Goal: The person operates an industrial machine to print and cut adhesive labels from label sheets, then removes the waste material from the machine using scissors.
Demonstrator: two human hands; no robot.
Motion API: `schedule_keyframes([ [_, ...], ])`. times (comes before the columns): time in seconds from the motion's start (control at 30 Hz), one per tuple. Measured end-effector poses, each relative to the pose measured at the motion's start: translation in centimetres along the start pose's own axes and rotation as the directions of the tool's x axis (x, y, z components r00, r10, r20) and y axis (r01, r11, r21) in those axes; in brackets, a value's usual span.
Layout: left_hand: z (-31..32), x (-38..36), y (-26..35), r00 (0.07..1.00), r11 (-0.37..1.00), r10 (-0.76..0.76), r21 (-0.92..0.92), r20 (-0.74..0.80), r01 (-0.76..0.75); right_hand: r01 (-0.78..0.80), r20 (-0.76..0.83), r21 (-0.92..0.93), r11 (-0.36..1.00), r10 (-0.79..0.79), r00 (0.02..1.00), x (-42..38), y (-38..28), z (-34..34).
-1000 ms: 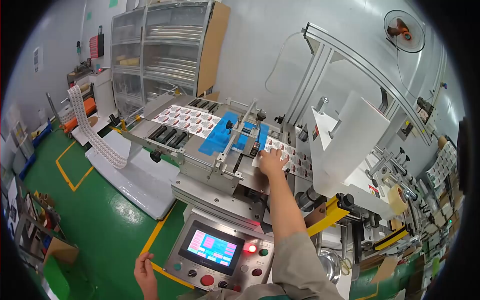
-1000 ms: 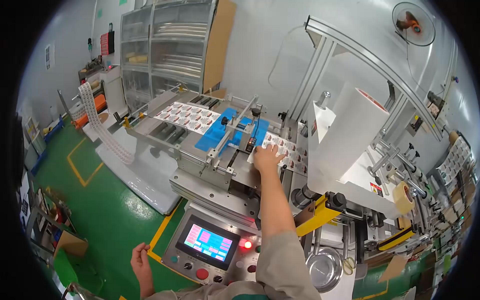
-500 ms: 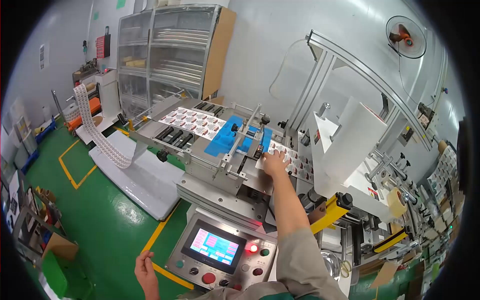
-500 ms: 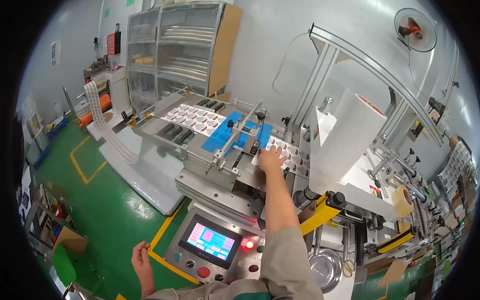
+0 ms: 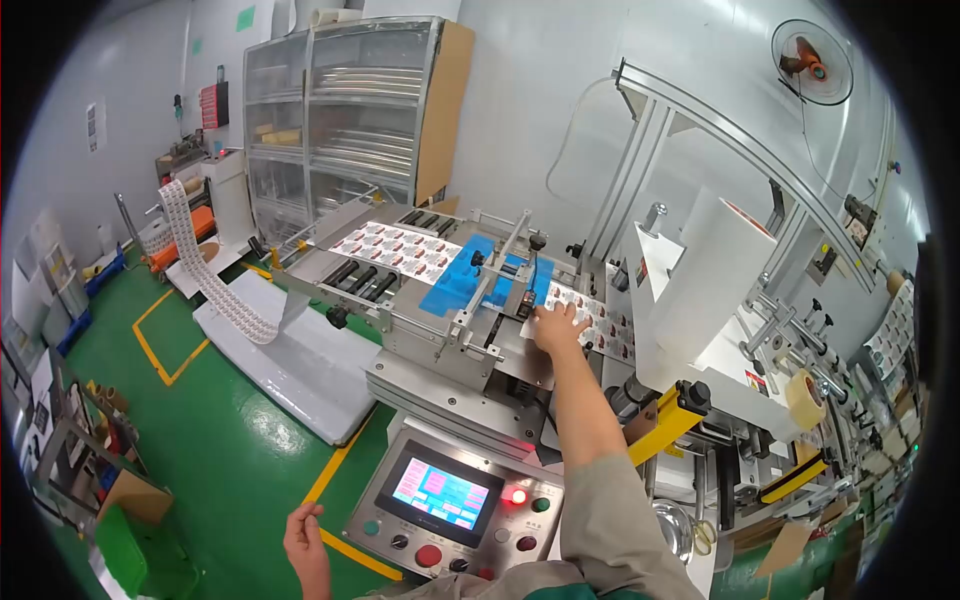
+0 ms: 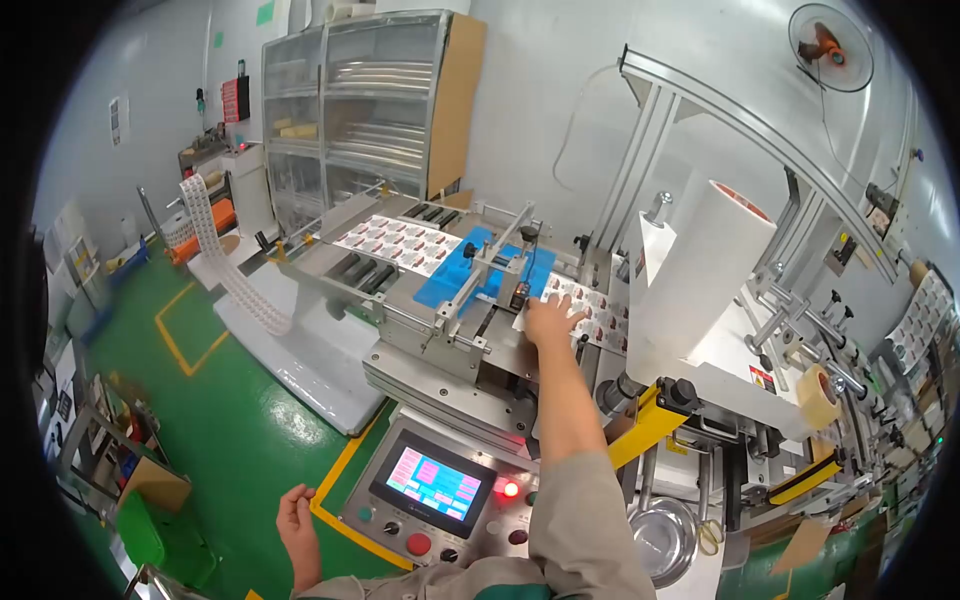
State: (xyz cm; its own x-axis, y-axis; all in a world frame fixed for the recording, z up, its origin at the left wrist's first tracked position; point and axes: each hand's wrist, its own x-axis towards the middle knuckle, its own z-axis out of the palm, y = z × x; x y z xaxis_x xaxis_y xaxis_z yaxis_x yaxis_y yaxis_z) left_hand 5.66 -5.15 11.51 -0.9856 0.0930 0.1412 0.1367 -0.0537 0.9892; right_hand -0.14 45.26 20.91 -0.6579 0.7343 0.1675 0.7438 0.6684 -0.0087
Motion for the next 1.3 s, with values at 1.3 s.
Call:
schedule_keyframes([
  [1.3, 30.6, 31.6, 2.1, 0.547, 0.036, 0.237, 0.555, 0.803, -0.831, -0.457, 0.464, 0.885, 0.089, -0.086, 0.882, -45.7, 5.2, 1.5],
])
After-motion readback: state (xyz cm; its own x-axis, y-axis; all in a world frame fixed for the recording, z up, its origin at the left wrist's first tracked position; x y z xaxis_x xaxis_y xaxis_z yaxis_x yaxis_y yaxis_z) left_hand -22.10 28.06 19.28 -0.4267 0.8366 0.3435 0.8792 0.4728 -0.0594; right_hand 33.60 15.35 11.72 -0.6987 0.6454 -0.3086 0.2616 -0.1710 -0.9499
